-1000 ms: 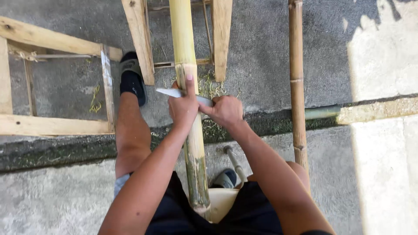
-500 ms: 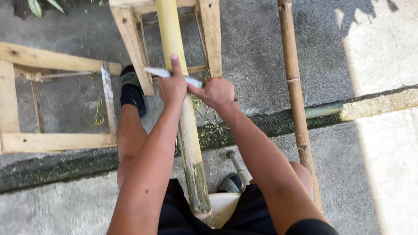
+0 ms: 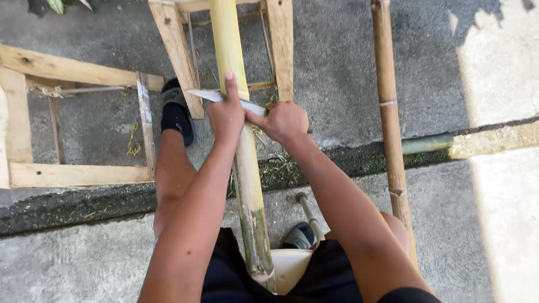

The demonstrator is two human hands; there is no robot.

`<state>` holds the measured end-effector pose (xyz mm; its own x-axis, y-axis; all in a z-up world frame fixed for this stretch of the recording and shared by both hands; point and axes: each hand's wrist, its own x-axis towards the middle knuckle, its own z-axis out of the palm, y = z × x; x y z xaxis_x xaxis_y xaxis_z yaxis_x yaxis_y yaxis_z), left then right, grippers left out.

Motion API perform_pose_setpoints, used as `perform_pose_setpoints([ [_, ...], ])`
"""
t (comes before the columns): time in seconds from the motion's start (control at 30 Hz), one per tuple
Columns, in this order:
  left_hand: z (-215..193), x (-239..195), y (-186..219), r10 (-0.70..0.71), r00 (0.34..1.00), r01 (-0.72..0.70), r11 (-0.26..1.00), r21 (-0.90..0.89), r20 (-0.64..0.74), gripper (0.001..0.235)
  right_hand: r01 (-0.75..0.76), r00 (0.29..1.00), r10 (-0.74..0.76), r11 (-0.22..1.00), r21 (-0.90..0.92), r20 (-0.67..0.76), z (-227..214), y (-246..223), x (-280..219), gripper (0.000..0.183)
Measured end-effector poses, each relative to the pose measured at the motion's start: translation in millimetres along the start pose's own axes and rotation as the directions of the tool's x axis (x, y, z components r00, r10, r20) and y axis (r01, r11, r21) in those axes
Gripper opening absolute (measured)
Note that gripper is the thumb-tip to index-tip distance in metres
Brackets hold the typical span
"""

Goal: Scraping the outer layer of a bamboo pole using a knife.

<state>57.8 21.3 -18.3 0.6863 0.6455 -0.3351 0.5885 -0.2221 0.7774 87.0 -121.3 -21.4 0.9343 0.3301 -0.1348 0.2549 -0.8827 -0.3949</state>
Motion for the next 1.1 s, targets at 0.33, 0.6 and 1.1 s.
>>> perform_pose_setpoints([
  [0.33,-10,-48,-41,0.160,0.987,-0.159,0.986,-0.043,0.023,0.086,-0.035,0.966,0.046,0.998,-0.045,0.256,4,5,-61,0.089],
  [0.6,-1,5,4,-0.045,0.999,0.045,0.999,-0.021,0.011,0.091,-0.087,0.985,0.087,0.996,-0.010,0.151,-13,-9,-4,0.091],
  [1.1,-3,6,-7,0.093,0.995,-0.095,0.984,-0.150,-0.022,0.088,-0.068,0.998,0.068,0.997,0.021,0.007,-2,-12,-12,0.089],
])
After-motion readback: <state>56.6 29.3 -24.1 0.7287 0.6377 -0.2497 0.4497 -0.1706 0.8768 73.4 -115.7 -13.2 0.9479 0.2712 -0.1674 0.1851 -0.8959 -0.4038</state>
